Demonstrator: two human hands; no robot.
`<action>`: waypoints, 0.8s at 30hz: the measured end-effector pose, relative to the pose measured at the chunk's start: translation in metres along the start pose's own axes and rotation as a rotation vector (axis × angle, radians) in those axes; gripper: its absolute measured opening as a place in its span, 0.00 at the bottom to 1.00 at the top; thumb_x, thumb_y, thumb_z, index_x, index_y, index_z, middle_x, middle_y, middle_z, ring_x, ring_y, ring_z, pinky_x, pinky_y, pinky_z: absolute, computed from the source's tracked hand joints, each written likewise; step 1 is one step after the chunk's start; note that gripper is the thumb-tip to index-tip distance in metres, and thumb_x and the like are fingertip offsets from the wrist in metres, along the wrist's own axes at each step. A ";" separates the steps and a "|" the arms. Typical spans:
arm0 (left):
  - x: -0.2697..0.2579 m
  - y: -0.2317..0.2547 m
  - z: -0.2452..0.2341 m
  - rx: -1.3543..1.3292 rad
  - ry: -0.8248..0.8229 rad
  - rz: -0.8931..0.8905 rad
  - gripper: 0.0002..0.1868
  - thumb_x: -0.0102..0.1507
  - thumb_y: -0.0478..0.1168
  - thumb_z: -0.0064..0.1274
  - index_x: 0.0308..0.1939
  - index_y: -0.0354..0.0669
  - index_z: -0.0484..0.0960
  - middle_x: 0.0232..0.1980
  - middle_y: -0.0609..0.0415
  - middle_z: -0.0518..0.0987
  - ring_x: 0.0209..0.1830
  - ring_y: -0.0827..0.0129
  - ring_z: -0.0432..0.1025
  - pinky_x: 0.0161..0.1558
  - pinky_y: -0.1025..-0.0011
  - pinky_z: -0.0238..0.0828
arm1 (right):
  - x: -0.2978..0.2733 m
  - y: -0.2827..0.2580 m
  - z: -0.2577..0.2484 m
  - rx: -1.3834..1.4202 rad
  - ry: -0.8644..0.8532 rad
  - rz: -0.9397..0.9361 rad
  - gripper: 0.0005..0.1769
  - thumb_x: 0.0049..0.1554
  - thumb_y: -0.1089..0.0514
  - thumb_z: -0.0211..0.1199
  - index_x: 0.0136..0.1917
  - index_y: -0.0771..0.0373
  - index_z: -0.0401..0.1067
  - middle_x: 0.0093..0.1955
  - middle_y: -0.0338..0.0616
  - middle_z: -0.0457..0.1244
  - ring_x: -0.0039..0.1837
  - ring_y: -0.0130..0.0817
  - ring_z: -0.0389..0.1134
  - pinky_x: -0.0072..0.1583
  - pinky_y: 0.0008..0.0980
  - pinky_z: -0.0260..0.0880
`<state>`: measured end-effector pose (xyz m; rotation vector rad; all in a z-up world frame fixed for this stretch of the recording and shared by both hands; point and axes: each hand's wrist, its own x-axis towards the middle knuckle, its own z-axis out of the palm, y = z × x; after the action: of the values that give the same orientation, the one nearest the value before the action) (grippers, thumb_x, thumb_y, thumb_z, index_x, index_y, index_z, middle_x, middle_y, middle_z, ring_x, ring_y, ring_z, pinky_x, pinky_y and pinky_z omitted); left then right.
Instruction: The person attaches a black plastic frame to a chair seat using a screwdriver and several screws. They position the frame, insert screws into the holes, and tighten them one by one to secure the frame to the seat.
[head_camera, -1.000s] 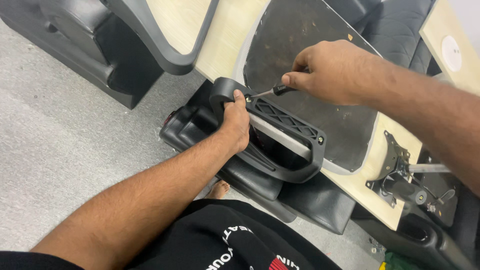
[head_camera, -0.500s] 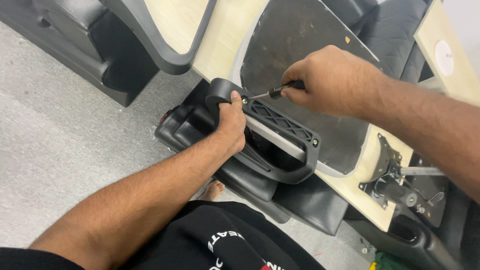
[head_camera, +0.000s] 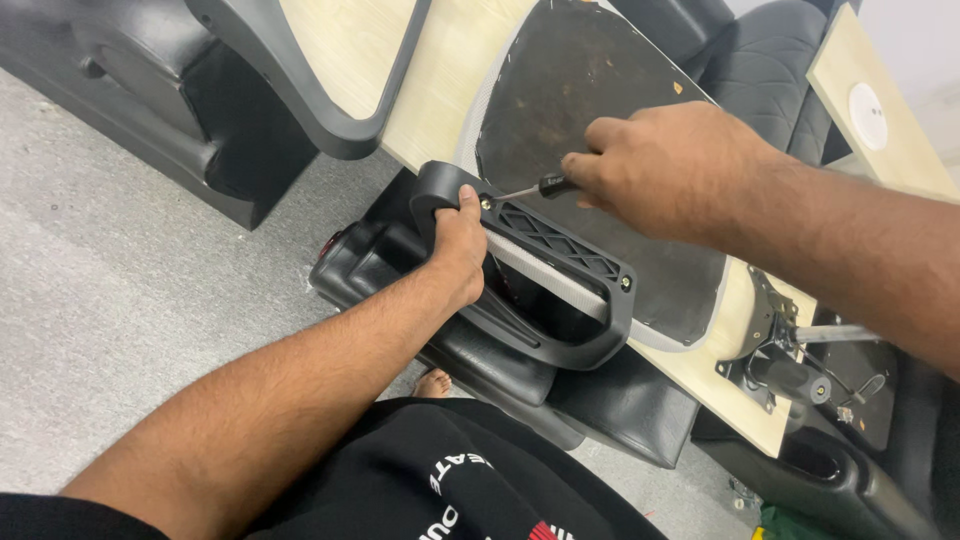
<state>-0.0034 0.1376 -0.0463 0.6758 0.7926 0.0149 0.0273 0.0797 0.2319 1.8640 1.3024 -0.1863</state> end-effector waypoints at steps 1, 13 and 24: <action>0.001 -0.001 0.000 0.000 0.004 0.007 0.33 0.71 0.57 0.37 0.75 0.44 0.56 0.75 0.46 0.63 0.77 0.61 0.56 0.75 0.56 0.47 | 0.002 -0.001 0.000 -0.023 0.005 -0.038 0.16 0.62 0.43 0.58 0.57 0.52 0.75 0.48 0.42 0.67 0.49 0.42 0.74 0.47 0.42 0.78; 0.008 -0.004 0.003 0.101 0.062 0.072 0.33 0.72 0.57 0.39 0.72 0.36 0.59 0.71 0.46 0.67 0.73 0.62 0.61 0.70 0.63 0.55 | 0.009 -0.011 0.010 0.664 -0.057 0.482 0.22 0.59 0.38 0.61 0.57 0.53 0.80 0.50 0.46 0.73 0.54 0.45 0.74 0.60 0.45 0.73; -0.057 -0.005 0.016 0.310 0.231 0.100 0.36 0.67 0.59 0.47 0.69 0.39 0.62 0.69 0.47 0.65 0.70 0.58 0.62 0.69 0.60 0.61 | -0.140 -0.018 0.158 1.144 0.060 0.926 0.24 0.61 0.39 0.60 0.62 0.54 0.79 0.33 0.49 0.66 0.38 0.37 0.67 0.42 0.39 0.66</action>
<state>-0.0347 0.1100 -0.0040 1.0196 0.9931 0.0629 0.0004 -0.1276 0.1972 3.2339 0.1431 -0.4228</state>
